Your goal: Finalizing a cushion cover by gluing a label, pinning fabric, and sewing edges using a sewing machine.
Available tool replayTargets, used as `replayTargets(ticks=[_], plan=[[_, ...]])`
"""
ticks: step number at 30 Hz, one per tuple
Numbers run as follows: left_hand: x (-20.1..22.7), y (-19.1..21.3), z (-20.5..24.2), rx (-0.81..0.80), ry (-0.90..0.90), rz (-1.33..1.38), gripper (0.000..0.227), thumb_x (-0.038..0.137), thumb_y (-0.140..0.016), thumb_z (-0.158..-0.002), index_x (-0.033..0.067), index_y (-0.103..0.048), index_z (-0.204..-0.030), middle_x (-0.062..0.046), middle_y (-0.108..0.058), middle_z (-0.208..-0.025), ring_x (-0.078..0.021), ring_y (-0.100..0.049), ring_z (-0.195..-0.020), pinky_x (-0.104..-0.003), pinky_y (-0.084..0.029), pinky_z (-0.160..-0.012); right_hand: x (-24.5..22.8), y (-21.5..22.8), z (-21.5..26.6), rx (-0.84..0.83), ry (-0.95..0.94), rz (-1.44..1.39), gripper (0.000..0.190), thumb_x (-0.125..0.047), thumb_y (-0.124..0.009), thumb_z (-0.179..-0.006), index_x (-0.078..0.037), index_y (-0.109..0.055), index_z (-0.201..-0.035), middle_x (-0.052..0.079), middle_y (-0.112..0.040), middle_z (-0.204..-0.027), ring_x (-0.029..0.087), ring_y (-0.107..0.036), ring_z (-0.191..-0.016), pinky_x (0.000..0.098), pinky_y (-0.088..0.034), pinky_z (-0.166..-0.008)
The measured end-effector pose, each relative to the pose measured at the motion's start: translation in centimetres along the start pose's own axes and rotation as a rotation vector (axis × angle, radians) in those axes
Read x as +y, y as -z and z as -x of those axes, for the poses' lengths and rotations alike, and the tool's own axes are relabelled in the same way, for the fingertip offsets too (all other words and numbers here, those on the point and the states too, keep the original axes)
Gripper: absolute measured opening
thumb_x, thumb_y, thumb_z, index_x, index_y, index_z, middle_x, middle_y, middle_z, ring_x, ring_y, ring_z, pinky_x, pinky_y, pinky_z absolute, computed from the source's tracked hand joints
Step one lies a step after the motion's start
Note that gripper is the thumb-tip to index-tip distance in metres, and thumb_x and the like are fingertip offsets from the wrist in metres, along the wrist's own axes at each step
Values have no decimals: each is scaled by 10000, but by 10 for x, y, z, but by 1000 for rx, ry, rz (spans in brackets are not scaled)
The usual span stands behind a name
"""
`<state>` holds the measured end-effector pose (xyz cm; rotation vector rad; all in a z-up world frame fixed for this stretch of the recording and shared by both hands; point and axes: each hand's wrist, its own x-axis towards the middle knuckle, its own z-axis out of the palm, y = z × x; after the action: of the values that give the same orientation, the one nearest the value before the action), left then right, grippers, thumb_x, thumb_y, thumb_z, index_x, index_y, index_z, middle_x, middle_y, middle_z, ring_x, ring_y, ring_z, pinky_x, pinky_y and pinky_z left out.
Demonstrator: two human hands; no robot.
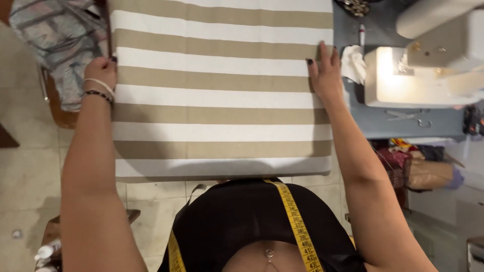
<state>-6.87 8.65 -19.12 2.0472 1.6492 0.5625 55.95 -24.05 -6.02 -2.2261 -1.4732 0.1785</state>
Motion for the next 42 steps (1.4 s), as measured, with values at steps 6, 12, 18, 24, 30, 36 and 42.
replayTargets(ticks=[6, 12, 18, 24, 30, 36, 42], plan=[[17, -11, 14, 48, 152, -12, 291, 286, -580, -1046, 65, -767, -1082, -213, -710, -1025, -453, -645, -1057, -588, -518, -902, -22, 12, 5, -104, -142, 162, 668, -515, -536, -1122, -270, -260, -1678, 245, -251, -1619, 518, -367, -1445, 702, -453, -1063], [171, 42, 18, 453, -414, -129, 369, -41, -545, -883, 1, -697, -1216, -184, -705, -1126, -356, -637, -1021, -452, -540, -887, -81, -4, -3, 74, 405, 341, 720, -88, -581, -977, -46, -299, -1639, 299, -346, -1627, 523, -296, -1492, 696, -269, -1156], [295, -18, 24, -358, -839, -300, 582, 486, -518, -952, 241, -492, -1479, -80, -477, -1545, -301, -398, -1438, -655, -237, -1107, -170, -93, -31, -125, 798, 175, 603, -420, -495, -1072, -222, -350, -1622, 131, -395, -1662, 372, -368, -1525, 681, -278, -1090], [192, 72, -95, -135, 77, -498, 665, 637, -261, -1005, 247, -461, -1504, -233, -623, -1402, -550, -533, -1294, -775, -62, -1095, 3, -25, -153, 528, 679, 597, 565, -375, -775, -1049, -103, -628, -1521, 97, -691, -1436, 287, -672, -1267, 504, -527, -973], [102, 64, -143, 294, -20, -525, 173, 113, -602, -978, 187, -645, -827, -80, -680, -690, -376, -678, -600, -515, -514, -464, 35, -21, -171, 137, 388, 264, 525, -109, -529, -1106, 131, -383, -1548, 443, -475, -1415, 606, -498, -1237, 669, -477, -951], [215, -4, -112, 143, -586, -337, 370, 359, -547, -1079, 176, -737, -1338, -132, -630, -1429, -366, -501, -1355, -641, -170, -1160, 23, -36, -158, 151, 222, 192, 516, -234, -414, -1171, 7, -305, -1614, 324, -437, -1519, 561, -555, -1237, 624, -504, -886], [192, 56, -115, -186, 129, -173, 579, 513, -289, -1022, 227, -370, -1520, -171, -487, -1463, -424, -509, -1277, -667, -395, -931, 17, -36, -154, 132, 155, 172, 527, -324, -357, -1189, -60, -262, -1634, 311, -427, -1535, 544, -563, -1247, 630, -522, -815]])
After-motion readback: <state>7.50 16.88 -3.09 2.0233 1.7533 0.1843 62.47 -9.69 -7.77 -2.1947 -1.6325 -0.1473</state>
